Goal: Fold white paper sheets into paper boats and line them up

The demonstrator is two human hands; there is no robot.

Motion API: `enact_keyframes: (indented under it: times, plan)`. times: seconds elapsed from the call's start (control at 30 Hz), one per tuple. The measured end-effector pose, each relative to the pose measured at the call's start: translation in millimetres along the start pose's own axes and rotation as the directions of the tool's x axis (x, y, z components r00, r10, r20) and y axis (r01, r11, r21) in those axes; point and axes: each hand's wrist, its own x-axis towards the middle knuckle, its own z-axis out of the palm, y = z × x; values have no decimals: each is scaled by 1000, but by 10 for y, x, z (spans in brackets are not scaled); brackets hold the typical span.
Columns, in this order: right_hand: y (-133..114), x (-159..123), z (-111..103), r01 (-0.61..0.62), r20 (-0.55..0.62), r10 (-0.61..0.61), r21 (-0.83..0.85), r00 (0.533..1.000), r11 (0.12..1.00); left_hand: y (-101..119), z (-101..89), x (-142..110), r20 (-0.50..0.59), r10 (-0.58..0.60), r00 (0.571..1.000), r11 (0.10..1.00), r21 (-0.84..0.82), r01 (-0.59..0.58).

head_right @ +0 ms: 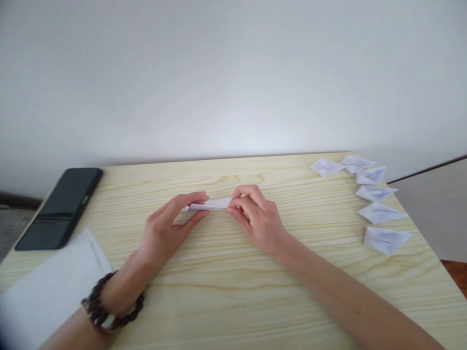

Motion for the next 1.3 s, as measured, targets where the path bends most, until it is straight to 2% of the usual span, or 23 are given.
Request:
enact_keyframes:
  times: [0.1, 0.17, 0.37, 0.47, 0.57, 0.73, 0.93, 1.1, 1.2, 1.3]
  plan:
    - [1, 31, -8, -73, -41, 74, 24, 996, 997, -85, -44, 9, -9, -143, 990, 990, 4, 143]
    - [-5, 50, -15, -91, -62, 93, 31, 994, 995, -126, -76, 22, 4, -167, 986, 986, -17, 167]
    - [-3, 49, -14, -81, -45, 83, 34, 996, 996, -130, -97, 66, 14, -82, 996, 992, -94, 83]
    - [2, 42, -9, -34, -27, 34, 12, 999, 999, -123, -94, 80, -11, -70, 997, 995, -76, 69]
    - [3, 48, -10, 5, -7, -5, -29, 1000, 1000, -123, -101, 83, 14, -32, 999, 997, -67, 33]
    - [6, 52, -10, 13, -13, -14, -74, 1000, 997, -124, -96, 67, 47, -98, 994, 993, -65, 101]
    - [-19, 29, -25, 124, 43, -118, -163, 992, 979, -87, -81, 66, 85, -21, 996, 999, -46, 25]
    - [-47, 50, -39, 90, 28, -87, -130, 996, 987, -71, -87, 64, 77, -91, 993, 990, -100, 99]
    - [-52, 60, -37, 54, 34, -51, -121, 998, 991, -73, -72, 55, 106, -21, 994, 993, -115, 33]
    - [-44, 54, -36, 69, 60, -62, -123, 996, 990, -72, -54, 56, 141, 74, 987, 993, -103, -60]
